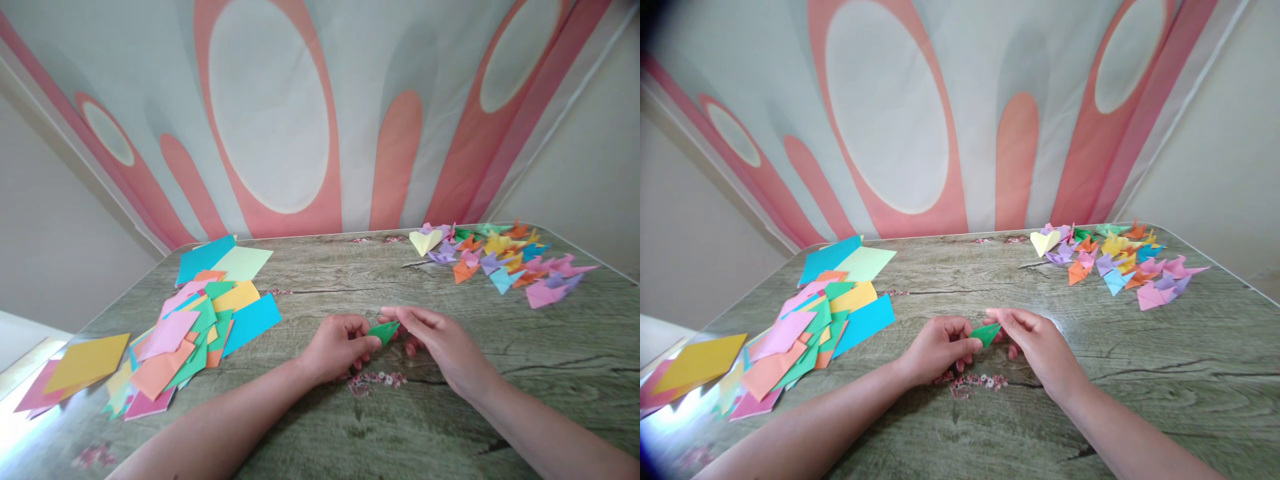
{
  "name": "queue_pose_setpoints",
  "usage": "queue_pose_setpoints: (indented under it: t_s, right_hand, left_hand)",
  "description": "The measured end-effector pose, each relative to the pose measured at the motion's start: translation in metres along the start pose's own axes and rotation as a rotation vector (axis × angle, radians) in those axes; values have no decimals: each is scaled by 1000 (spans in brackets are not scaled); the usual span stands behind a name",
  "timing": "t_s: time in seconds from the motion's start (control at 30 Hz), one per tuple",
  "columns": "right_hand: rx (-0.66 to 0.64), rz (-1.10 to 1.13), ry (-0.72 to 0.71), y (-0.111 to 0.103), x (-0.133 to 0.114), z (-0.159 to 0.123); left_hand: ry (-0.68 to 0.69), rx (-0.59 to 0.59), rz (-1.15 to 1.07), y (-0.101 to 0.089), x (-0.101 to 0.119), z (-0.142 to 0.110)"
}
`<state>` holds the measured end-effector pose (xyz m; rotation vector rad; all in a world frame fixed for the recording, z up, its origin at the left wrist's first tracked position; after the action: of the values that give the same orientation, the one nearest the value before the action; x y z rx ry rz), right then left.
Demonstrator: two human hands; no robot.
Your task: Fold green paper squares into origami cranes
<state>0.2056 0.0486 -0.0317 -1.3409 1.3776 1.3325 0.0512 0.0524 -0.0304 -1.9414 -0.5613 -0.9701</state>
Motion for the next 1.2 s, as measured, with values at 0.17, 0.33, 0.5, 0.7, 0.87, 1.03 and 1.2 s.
queue_pose_setpoints:
  t_s: [0.17,0.33,0.5,0.7,0.87,1.03,1.2]
  right_hand:
    - [-108,-164,7,11,0,-1]
    - [-52,-231,-33,8,-3,-3]
    - [3,-295,-53,2,-5,-2]
    - [62,-414,-103,-7,-13,0]
    - [-38,-525,-216,12,-17,-6]
    - [-54,-520,-215,16,-13,-7]
    - [-119,-498,-251,22,-14,-9]
  left_hand:
    - [10,39,-26,0,1,1]
    - [56,-5,2,6,9,-1]
    - [32,-46,41,4,8,-4]
    - [94,72,118,-9,16,-7]
    - [81,68,107,-7,12,-3]
    - [104,167,95,-14,10,-2]
    - [218,114,-26,-14,17,2]
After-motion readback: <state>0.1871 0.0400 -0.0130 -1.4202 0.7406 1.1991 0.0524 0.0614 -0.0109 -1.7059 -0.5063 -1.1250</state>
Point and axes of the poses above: each hand's wrist, its own z-axis towards the middle knuckle, its own y-axis out of the palm, x = y × z, the point moved 8 cm from there along z, towards the middle knuckle, and after that the axes turned 14 degrees about z, right-handed, at the moved point
